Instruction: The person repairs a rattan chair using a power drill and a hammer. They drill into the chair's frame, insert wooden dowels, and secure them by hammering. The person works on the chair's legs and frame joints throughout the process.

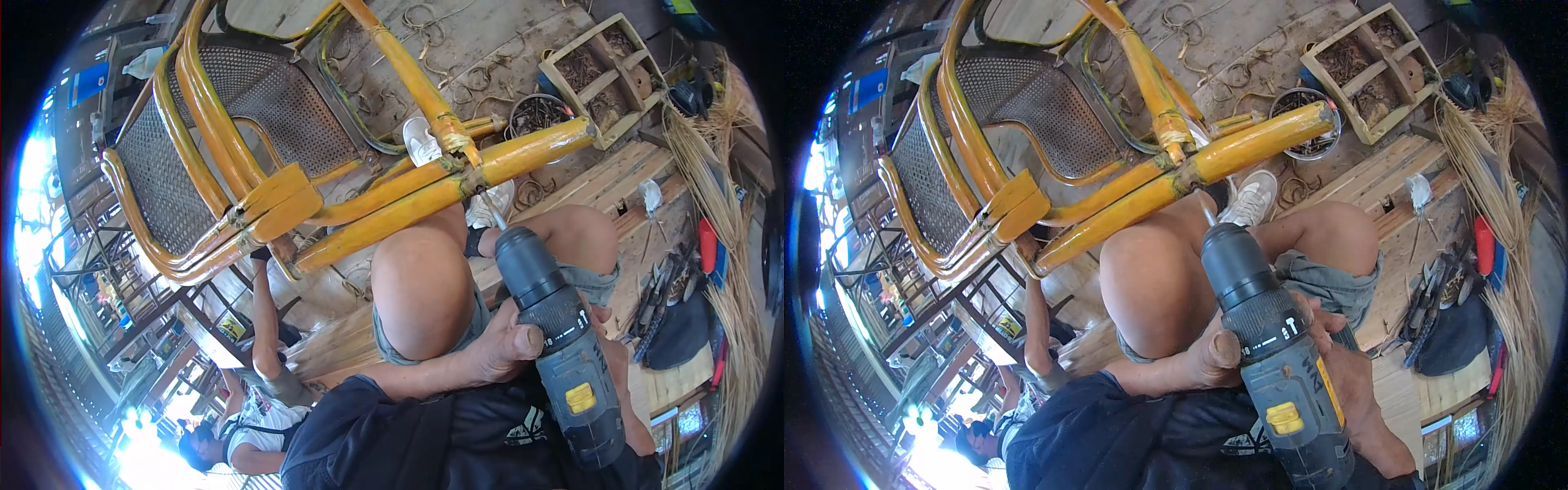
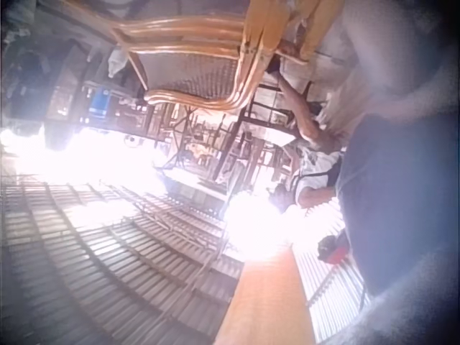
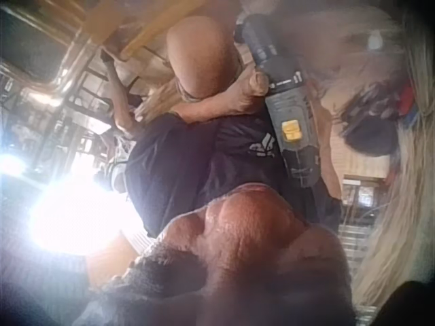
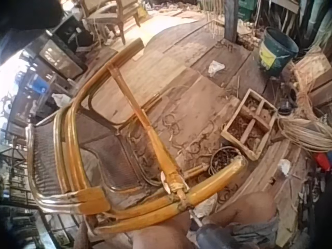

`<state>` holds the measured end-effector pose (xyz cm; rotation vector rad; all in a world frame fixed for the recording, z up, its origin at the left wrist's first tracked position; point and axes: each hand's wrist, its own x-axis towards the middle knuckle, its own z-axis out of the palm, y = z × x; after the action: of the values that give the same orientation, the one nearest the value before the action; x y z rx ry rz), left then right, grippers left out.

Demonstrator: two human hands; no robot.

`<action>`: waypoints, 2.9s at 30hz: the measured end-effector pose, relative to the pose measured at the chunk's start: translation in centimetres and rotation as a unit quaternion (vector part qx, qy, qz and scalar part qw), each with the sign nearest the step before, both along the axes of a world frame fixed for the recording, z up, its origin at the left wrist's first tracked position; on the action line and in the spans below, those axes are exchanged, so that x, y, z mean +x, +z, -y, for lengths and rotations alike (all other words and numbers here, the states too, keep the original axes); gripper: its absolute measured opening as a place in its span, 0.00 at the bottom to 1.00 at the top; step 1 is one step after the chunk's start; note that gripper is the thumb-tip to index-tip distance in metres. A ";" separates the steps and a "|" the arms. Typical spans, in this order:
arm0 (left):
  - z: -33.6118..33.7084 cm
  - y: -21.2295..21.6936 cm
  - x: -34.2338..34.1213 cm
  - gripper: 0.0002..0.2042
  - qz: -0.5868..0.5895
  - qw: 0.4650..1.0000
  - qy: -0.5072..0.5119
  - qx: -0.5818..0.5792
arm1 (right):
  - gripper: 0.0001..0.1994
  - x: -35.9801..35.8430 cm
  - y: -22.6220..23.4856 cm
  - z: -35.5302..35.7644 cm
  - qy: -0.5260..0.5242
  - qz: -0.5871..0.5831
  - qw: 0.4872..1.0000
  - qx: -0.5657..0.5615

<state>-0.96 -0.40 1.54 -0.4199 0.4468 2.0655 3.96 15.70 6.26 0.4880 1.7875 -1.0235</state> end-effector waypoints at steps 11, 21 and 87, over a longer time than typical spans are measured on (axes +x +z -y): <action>0.0 -0.5 -0.5 0.49 -0.007 1.000 -0.001 0.003 | 0.34 0.2 -0.4 -0.1 0.013 -0.091 0.996 -0.008; -0.3 -0.6 -0.2 0.46 0.000 0.999 0.021 -0.029 | 0.30 -2.0 -0.6 0.2 0.034 -0.015 0.999 0.007; 6.5 -1.3 -10.3 0.22 -0.640 0.166 -0.226 -0.715 | 0.22 -5.5 -15.8 -4.3 -0.450 -0.370 0.804 -0.113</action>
<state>-11.25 -6.94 0.24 0.6618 3.0103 0.0375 -1.53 20.00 -9.52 0.9106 2.0553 -2.3222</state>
